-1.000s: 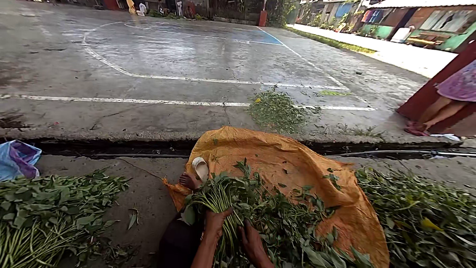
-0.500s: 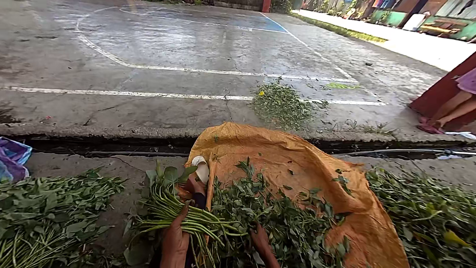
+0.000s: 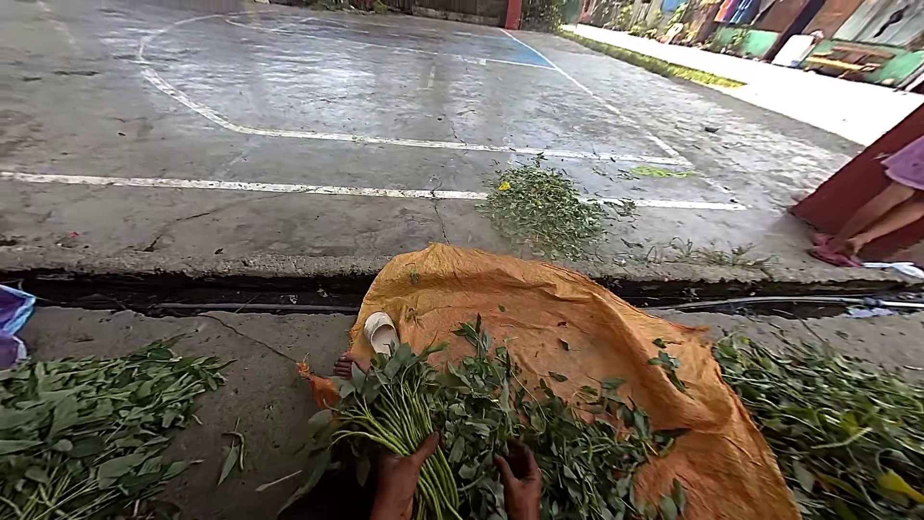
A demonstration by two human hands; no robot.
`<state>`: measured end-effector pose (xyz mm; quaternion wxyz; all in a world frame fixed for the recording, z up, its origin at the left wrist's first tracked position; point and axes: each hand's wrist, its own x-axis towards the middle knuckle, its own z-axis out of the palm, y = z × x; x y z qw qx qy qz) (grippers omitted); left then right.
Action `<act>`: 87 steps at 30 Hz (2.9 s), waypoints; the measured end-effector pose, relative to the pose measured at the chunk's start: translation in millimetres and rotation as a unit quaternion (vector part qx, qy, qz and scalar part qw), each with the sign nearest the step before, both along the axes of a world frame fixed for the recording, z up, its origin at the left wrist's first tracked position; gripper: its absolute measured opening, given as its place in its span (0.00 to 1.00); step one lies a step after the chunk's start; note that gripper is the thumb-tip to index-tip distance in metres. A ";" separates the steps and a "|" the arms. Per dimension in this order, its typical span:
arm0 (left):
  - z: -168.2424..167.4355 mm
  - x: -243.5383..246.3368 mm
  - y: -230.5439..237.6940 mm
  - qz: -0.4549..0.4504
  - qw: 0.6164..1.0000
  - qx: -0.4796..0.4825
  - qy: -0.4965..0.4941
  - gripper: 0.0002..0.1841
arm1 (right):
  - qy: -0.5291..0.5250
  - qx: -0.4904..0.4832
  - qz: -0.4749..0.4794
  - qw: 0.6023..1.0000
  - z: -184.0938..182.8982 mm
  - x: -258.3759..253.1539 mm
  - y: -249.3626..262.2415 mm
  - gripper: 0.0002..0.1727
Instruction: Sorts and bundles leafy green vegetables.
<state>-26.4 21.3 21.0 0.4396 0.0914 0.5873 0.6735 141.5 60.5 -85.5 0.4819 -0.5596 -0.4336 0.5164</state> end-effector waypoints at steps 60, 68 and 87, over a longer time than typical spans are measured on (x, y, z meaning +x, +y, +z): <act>22.2 -34.9 3.2 0.089 0.996 0.001 0.006 0.20 | -0.351 -0.051 0.249 0.901 -50.5 -4.1 111.2 0.15; 1.3 4.3 1.0 0.095 0.992 -0.069 0.054 0.38 | -0.223 0.224 0.131 0.940 58.4 -40.7 13.2 0.13; 16.8 9.1 -18.1 -0.084 0.995 -0.020 0.049 0.38 | -0.419 0.061 0.384 0.821 141.7 -26.0 -28.8 0.34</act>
